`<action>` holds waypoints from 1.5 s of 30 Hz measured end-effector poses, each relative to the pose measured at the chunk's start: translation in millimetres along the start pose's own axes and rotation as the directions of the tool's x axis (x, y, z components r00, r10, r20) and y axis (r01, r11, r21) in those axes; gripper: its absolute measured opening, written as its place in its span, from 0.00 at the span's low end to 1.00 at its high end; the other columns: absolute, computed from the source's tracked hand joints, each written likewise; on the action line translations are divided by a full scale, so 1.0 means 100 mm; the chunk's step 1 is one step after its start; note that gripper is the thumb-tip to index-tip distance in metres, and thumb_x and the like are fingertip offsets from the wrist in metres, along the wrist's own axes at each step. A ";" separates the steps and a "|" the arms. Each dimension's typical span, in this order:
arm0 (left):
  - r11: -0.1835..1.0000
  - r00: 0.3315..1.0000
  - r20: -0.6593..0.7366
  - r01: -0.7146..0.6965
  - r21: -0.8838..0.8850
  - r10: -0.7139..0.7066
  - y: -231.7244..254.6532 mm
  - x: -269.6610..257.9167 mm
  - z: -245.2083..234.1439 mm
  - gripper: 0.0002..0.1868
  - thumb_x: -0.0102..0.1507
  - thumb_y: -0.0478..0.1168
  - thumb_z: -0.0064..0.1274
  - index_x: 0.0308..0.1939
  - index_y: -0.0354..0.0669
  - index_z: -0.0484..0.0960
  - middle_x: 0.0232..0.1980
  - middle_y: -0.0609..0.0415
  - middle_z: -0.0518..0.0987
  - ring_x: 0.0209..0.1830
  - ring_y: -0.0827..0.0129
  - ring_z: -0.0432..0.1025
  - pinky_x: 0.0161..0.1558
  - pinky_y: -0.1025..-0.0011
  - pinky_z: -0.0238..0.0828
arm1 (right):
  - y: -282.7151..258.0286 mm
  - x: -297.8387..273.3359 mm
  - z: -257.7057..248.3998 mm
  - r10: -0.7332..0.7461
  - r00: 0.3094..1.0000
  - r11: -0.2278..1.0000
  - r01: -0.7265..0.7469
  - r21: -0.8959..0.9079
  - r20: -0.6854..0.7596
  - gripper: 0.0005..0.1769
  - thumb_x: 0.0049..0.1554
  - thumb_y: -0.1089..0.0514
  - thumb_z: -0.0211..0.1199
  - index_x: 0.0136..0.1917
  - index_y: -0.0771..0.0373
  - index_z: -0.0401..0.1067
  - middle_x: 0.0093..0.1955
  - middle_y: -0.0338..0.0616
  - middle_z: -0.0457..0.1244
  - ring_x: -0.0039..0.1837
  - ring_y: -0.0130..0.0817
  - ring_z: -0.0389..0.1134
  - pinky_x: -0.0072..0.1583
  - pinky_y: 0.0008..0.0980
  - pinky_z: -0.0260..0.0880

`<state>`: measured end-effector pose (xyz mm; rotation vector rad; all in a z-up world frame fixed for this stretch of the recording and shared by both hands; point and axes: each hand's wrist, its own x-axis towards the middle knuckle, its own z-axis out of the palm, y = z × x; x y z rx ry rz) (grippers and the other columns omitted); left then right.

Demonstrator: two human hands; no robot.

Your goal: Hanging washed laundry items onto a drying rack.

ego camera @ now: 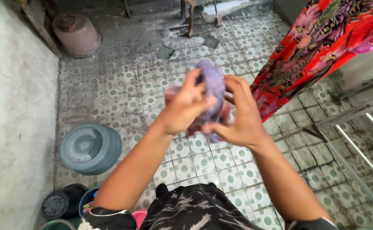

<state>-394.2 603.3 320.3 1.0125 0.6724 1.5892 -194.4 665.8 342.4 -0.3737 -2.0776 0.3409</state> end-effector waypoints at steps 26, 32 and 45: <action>0.133 0.986 0.149 -0.157 0.979 0.067 0.86 0.00 -0.38 0.24 0.46 0.47 0.76 0.38 0.40 0.81 0.33 0.49 0.84 0.32 0.59 0.80 0.34 0.63 0.74 | 0.70 -0.12 -0.60 0.040 0.987 0.884 -0.108 -0.456 -0.157 0.15 0.78 0.57 0.60 0.50 0.66 0.73 0.37 0.54 0.64 0.40 0.52 0.68 0.46 0.42 0.66; -0.141 0.999 -0.025 0.020 0.990 -0.029 0.91 -0.03 -0.39 0.12 0.51 0.36 0.60 0.39 0.48 0.87 0.34 0.41 0.83 0.37 0.44 0.78 0.41 0.53 0.73 | 0.68 -0.18 -0.73 0.015 0.975 0.908 -0.106 -0.405 -0.222 0.15 0.77 0.57 0.57 0.49 0.67 0.72 0.38 0.54 0.63 0.40 0.51 0.68 0.44 0.40 0.66; 0.090 0.971 -0.220 0.228 0.970 -0.092 1.17 0.02 -0.47 0.09 0.57 0.34 0.56 0.40 0.45 0.87 0.29 0.43 0.83 0.26 0.52 0.82 0.34 0.59 0.78 | 0.92 -0.35 -1.07 0.126 0.982 0.868 -0.177 -0.464 -0.139 0.24 0.79 0.52 0.62 0.43 0.67 0.70 0.33 0.54 0.60 0.35 0.49 0.62 0.40 0.39 0.61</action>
